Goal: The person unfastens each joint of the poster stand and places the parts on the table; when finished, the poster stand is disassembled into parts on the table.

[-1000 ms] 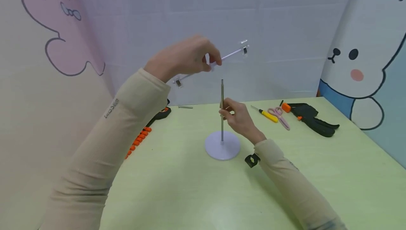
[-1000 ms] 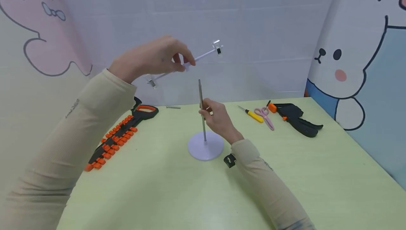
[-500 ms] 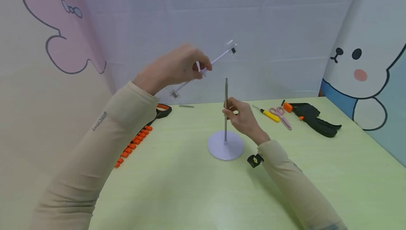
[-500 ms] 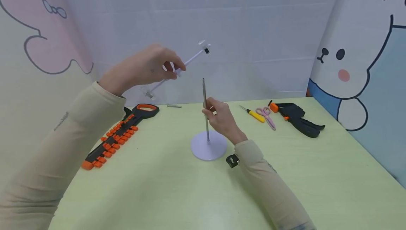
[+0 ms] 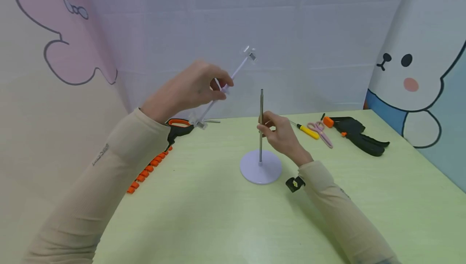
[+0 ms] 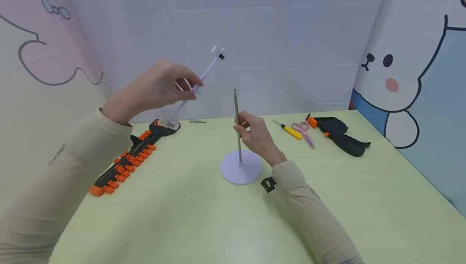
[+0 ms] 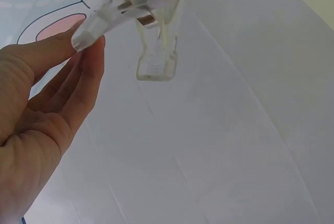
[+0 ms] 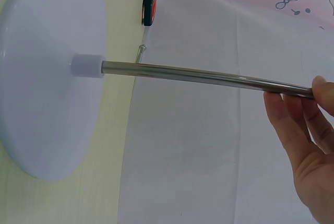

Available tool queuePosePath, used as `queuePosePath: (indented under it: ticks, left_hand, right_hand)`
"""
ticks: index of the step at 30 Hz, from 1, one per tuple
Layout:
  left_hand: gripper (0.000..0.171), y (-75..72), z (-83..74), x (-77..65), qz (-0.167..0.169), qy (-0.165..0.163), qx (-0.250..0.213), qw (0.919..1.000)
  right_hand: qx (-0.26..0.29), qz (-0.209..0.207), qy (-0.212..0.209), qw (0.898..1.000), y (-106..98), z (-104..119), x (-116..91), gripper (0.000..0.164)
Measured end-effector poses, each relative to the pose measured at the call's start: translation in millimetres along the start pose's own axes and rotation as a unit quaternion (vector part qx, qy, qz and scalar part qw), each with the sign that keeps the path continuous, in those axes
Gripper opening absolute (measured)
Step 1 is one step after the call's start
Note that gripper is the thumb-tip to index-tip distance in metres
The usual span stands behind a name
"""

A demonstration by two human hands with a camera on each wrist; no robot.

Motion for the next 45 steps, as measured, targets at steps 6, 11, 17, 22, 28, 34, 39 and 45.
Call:
queuePosePath:
  ticks: [6, 11, 17, 22, 28, 34, 39, 45]
  left_hand:
    - [0.024, 3.2, 6.3, -7.6, -0.013, -0.014, -0.04, 0.999]
    - [0.024, 5.5, 8.1, -13.8, -0.032, -0.006, -0.062, 0.9975]
    - [0.025, 11.5, 12.1, -22.9, -0.05, 0.008, -0.099, 0.9938]
    - [0.026, 14.6, 15.8, -34.2, -0.078, 0.003, -0.099, 0.992]
    - [0.026, 19.1, 19.0, -45.5, -0.105, -0.011, -0.131, 0.9858]
    - [0.026, 30.2, 24.5, -51.6, -0.118, -0.037, -0.13, 0.9838]
    - [0.027, 39.4, 26.7, -53.4, -0.122, -0.04, -0.131, 0.9831]
    - [0.027, 43.2, 27.2, -57.6, -0.152, -0.027, -0.155, 0.9757]
  right_hand:
    - [-0.008, 0.002, 0.0, 1.0, 1, 1, 0, 0.007]
    - [-0.008, 0.001, 0.005, 1.0, 1, 1, 0, 0.007]
    - [-0.011, 0.001, 0.007, 1.0, 0, 1, -1, 0.006]
    - [-0.01, 0.0, 0.003, 1.0, 0, 0, -2, 0.006]
    - [-0.015, 0.001, 0.004, 1.0, -2, 4, -3, 0.007]
    - [-0.016, 0.001, 0.003, 1.0, -2, 4, -3, 0.006]
    - [-0.014, -0.003, 0.0, 1.0, -3, 4, -4, 0.006]
    - [-0.012, -0.005, -0.005, 1.0, -2, 4, -4, 0.007]
Point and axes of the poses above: each hand's wrist, its own x-axis towards the middle knuckle, its own y-axis out of the palm, z = x × y, the point moved 4 cm from there along x, towards the middle knuckle, and after that the axes turned 6 degrees about z, right-handed, at the moved point
